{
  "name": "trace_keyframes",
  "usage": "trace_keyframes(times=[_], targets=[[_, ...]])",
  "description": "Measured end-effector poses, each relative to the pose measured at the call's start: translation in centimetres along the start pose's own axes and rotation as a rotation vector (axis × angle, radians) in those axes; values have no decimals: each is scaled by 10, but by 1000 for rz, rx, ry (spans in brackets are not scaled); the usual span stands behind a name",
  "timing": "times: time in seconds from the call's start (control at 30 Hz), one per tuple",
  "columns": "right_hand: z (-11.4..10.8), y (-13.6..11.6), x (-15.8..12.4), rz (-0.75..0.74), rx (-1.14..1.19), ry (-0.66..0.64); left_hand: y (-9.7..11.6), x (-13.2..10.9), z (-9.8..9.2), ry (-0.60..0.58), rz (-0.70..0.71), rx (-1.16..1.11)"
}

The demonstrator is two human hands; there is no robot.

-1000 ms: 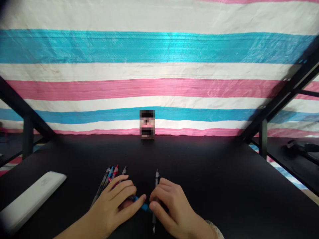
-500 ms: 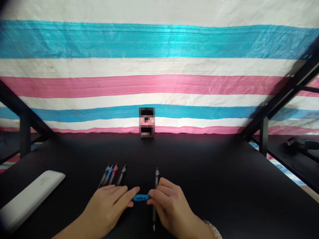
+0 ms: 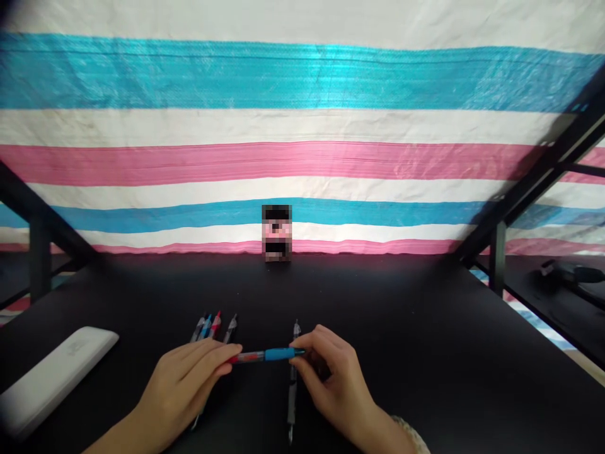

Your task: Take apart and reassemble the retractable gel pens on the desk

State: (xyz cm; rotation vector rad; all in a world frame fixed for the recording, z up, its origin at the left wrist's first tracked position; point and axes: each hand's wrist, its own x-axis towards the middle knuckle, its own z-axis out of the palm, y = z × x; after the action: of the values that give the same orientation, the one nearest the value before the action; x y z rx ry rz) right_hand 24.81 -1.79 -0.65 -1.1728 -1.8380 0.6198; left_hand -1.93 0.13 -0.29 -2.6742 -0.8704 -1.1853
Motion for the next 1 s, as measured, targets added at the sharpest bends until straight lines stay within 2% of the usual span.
trace_keyframes(times=[0.2,0.4,0.5,0.63,1.0], targets=[[-5,-6,2,172,146,-184,3,-3,2,-1,-44,-62],[-6,-6,1,246,185,-189,4,-6,3,-39,-142,-119],[-6,-6,1,277,200,-217,5,-6,3,-56,-150,-141],[-7,-7,2,284,219,-167,5,-7,3,-71,-177,-182],[-6,-9,5,354,284,-226,4,-7,4,-70,-220,-245]])
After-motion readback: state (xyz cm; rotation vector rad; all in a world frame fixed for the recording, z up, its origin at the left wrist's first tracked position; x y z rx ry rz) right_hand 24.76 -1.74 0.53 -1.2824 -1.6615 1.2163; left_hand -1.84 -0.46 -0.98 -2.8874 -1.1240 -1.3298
